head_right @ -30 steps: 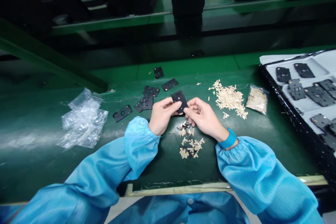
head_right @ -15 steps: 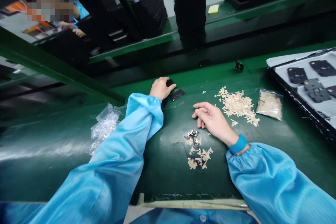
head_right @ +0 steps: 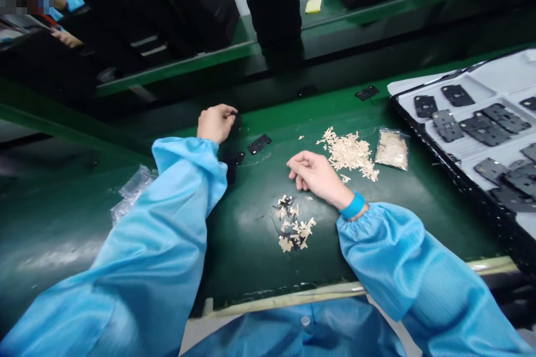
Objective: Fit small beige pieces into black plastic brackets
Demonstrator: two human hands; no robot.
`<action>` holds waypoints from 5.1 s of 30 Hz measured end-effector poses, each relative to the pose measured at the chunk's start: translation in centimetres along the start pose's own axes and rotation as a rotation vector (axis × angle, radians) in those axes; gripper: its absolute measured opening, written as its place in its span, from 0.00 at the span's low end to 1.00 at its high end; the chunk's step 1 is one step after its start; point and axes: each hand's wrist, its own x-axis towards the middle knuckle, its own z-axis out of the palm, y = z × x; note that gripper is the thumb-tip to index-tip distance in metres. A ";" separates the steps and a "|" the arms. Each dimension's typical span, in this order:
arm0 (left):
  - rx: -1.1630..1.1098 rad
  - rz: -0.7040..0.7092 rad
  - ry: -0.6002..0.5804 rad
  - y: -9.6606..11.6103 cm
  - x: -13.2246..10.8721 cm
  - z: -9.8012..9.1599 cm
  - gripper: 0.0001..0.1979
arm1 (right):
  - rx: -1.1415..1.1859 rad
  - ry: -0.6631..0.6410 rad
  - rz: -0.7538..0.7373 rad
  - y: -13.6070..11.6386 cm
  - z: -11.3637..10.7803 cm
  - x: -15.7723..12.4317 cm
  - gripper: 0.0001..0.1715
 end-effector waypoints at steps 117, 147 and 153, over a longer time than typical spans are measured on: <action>-0.519 0.011 -0.275 1.7 -15.1 6.5 0.17 | -0.826 0.217 -0.488 1.2 1.0 -1.4 0.07; -0.362 0.377 -0.031 -0.1 -15.5 6.0 0.29 | 0.379 -0.239 0.372 -0.6 1.0 -1.5 0.14; -0.508 0.173 -0.127 0.6 -15.1 6.5 0.26 | 0.190 -0.062 0.168 -0.3 0.9 -1.4 0.14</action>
